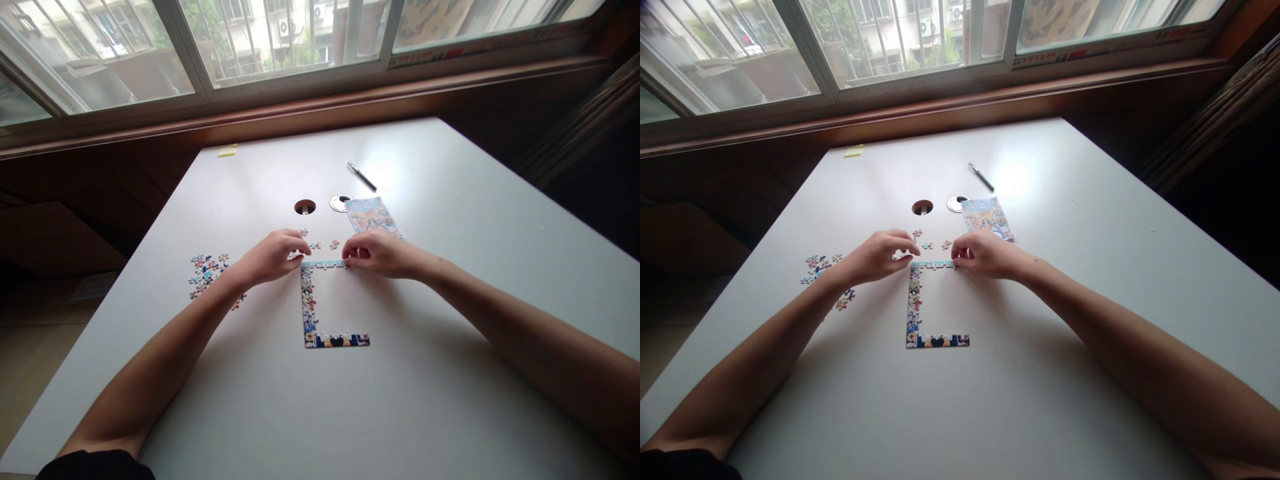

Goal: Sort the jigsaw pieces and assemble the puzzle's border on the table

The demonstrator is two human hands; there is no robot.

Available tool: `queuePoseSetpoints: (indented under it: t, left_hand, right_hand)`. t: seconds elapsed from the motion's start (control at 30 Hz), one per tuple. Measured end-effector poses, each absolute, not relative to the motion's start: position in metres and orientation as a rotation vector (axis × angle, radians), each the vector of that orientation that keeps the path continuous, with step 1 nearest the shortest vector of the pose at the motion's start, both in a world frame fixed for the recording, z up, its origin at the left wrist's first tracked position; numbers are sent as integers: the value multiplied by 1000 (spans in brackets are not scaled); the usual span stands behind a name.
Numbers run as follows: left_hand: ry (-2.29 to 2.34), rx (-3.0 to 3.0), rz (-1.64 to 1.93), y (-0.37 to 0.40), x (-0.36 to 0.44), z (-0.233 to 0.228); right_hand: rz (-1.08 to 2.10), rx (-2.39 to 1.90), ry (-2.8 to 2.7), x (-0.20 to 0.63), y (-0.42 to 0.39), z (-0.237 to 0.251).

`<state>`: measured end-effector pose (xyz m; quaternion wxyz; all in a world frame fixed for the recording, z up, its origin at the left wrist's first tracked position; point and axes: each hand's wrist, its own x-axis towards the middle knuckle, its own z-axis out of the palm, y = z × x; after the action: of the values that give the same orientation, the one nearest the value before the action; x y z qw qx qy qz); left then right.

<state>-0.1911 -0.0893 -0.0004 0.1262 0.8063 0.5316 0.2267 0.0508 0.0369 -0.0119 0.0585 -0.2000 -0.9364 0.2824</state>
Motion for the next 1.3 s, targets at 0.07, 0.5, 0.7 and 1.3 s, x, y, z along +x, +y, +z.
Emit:
queuePoseSetpoints:
  t: [0.07, 0.5, 0.7, 1.3]
  left_hand:
    - [1550, 2363, 553, -91, -197, 6]
    - [1490, 2455, 410, -89, -202, -1]
    - [1477, 2449, 428, -89, -200, -2]
    - [1542, 2442, 269, -96, -199, 18]
  right_hand:
    - [855, -607, -2835, 51, 36, -12]
    - [782, -593, -2814, 50, 37, -18]
    - [771, -599, -2798, 50, 38, -20]
    - [750, -545, -2845, 51, 38, -15]
